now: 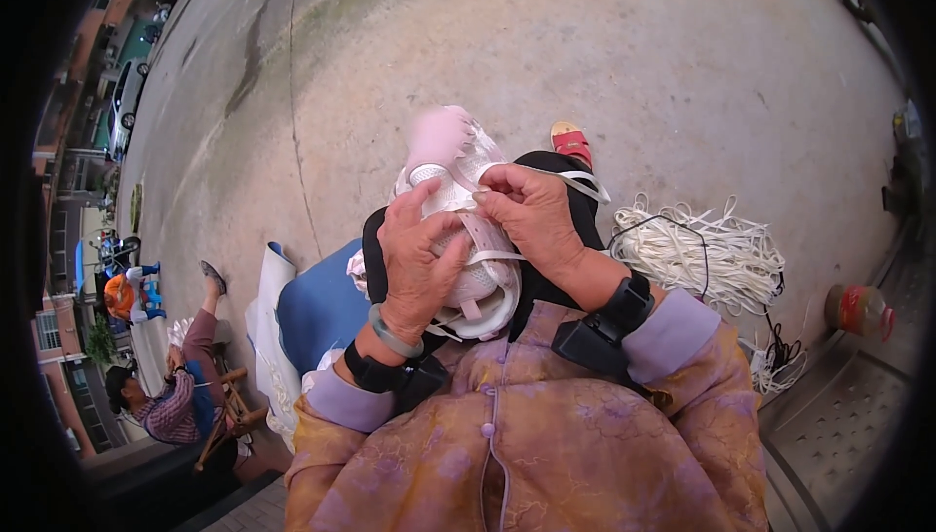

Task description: Lacing a pair of pink and white sneakers.

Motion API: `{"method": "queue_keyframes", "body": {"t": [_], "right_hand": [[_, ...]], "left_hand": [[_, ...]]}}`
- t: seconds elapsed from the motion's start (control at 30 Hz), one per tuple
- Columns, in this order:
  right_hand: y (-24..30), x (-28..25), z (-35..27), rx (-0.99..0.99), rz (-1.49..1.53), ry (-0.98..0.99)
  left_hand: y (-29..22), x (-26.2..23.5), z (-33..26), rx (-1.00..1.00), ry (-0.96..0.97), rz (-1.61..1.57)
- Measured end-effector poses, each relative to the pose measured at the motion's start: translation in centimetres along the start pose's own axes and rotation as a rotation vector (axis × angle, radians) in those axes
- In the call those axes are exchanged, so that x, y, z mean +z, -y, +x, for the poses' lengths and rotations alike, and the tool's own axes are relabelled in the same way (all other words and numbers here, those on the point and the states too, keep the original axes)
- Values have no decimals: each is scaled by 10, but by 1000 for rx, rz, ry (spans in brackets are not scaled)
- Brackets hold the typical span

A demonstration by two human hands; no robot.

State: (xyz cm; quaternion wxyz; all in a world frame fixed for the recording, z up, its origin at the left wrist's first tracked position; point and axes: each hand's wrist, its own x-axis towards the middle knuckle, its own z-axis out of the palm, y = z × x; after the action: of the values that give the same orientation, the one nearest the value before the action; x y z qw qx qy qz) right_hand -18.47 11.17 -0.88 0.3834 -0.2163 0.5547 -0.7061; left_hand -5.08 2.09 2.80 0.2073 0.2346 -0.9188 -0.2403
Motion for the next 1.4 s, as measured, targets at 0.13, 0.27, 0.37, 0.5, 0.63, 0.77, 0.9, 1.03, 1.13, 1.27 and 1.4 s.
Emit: {"method": "queue_keyframes", "body": {"t": [0.13,0.27,0.37,0.5,0.63,0.77,0.9,1.03,1.13,1.27,1.4], "right_hand": [[-4,-2,-1,-49,-26,-7],[-1,-1,-3,-45,-39,-20],[-3,3,-3,-54,16,-25],[-3,4,-3,-48,-38,-36],[1,5,-4,-41,-9,-32],[-5,5,-2,-79,-14,-26],[-5,6,0,-80,-77,-9],[-3,12,-2,-154,-292,-10],[-7,17,-9,-205,-352,-41],[-8,14,-14,-261,-451,-85],[-12,19,-14,-344,-384,-153]], "left_hand": [[1,1,-2,-11,-6,-5],[1,2,-3,-27,-19,-34],[0,3,-4,-27,-31,-24],[3,5,-6,-23,-31,-77],[1,5,-5,-23,-32,-26],[3,5,-5,-14,-38,-24],[4,6,-3,-12,-36,-36],[8,10,-3,-24,-67,-123],[8,11,-5,-46,-85,-152],[2,20,-6,-81,-74,-51],[1,22,-4,-51,-64,5]]}}
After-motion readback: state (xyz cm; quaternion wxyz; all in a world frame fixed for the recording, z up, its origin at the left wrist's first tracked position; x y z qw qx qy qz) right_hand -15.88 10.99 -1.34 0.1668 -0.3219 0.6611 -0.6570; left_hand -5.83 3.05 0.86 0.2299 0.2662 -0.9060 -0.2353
